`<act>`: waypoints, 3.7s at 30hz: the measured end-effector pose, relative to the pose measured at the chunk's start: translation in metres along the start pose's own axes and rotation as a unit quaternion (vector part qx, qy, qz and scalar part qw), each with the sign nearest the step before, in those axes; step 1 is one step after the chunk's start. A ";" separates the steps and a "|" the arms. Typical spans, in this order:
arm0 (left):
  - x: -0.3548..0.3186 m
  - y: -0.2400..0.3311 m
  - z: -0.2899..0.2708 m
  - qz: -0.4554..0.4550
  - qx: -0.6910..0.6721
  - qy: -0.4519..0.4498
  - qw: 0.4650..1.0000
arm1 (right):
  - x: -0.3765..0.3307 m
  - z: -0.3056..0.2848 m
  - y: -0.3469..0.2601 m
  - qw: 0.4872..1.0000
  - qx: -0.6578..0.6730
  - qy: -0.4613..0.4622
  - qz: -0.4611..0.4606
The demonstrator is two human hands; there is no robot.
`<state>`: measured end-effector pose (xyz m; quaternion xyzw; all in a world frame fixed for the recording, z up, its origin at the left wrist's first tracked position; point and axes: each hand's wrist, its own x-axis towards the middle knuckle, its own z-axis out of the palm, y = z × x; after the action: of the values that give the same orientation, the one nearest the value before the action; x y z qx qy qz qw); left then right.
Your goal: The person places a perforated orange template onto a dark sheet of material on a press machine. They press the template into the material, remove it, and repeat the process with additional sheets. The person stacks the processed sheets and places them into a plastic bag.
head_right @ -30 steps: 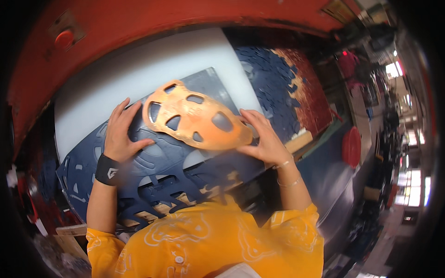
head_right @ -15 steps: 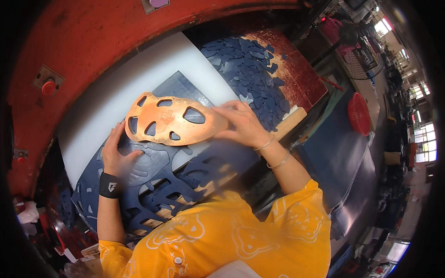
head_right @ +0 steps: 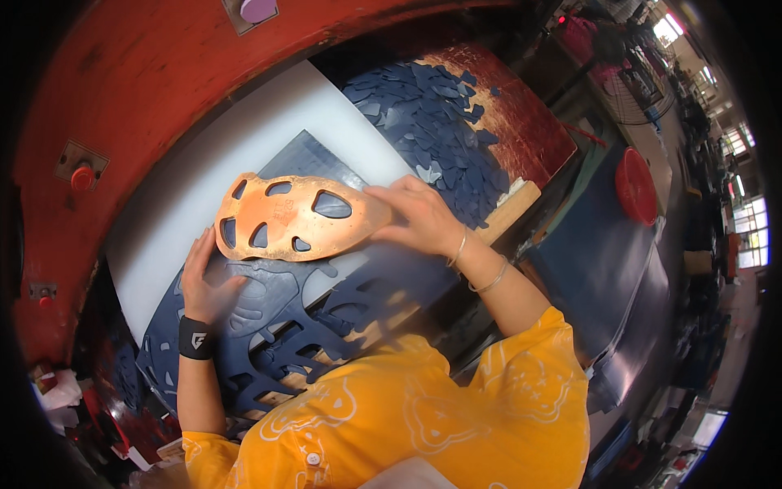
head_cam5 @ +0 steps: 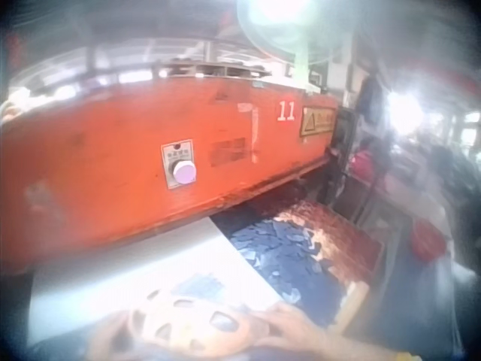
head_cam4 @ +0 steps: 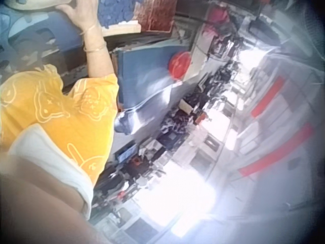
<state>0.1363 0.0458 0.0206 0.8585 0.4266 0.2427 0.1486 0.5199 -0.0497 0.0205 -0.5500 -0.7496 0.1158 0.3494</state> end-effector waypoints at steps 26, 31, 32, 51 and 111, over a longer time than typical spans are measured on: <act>0.082 0.122 0.063 -0.114 -0.050 -0.055 0.991 | -0.032 -0.065 0.108 0.993 0.035 0.112 0.014; 0.085 0.124 0.062 -0.150 -0.020 -0.056 0.987 | -0.026 -0.061 0.106 0.992 0.019 0.123 0.005; 0.085 0.124 0.062 -0.153 -0.031 -0.060 0.986 | -0.026 -0.060 0.105 0.992 0.019 0.124 0.006; 0.074 0.079 0.022 -0.119 -0.086 -0.059 0.987 | -0.009 -0.052 0.059 0.995 0.007 0.093 0.027; -0.016 -0.162 0.004 0.082 -0.090 -0.060 0.991 | 0.105 0.175 -0.098 0.963 -0.192 -0.188 -0.012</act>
<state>0.0230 0.1283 -0.0625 0.8867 0.3218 0.2391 0.2304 0.3177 0.0463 -0.0106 -0.5660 -0.8166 0.0668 0.0916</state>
